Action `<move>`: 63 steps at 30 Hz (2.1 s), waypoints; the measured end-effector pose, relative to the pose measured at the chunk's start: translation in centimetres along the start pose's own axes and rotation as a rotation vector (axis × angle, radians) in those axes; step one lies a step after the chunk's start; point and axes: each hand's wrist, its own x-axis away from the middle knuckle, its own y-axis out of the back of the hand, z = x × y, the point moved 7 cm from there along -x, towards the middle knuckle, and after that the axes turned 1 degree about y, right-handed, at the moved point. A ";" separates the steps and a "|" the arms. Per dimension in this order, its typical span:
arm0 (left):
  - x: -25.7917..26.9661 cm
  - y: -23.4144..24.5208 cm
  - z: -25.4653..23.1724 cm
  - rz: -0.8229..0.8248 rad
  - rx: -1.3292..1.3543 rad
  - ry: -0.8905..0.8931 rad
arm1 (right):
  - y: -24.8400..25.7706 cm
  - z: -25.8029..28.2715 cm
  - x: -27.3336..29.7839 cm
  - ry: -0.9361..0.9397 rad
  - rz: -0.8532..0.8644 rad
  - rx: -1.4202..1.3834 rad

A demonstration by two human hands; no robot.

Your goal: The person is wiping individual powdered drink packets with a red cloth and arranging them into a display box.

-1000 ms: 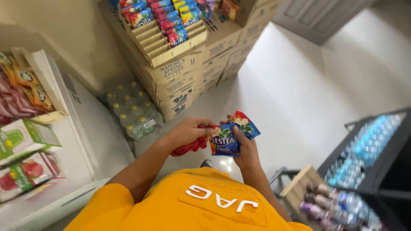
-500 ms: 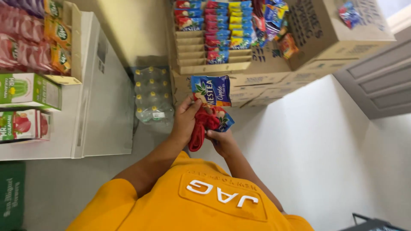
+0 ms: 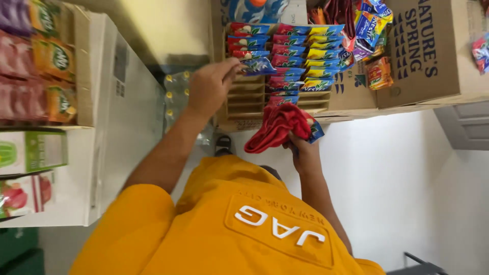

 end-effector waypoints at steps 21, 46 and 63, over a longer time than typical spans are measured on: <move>-2.3 -4.0 -3.2 0.295 -0.063 0.085 | 0.1 5.4 -4.4 0.040 -0.025 -0.320; 11.1 -22.0 -41.1 0.739 1.425 -0.761 | 25.4 9.5 23.5 0.678 -0.935 -0.935; 43.2 -29.8 -61.5 1.649 1.399 -0.696 | 30.3 0.3 48.6 0.899 -1.535 -0.755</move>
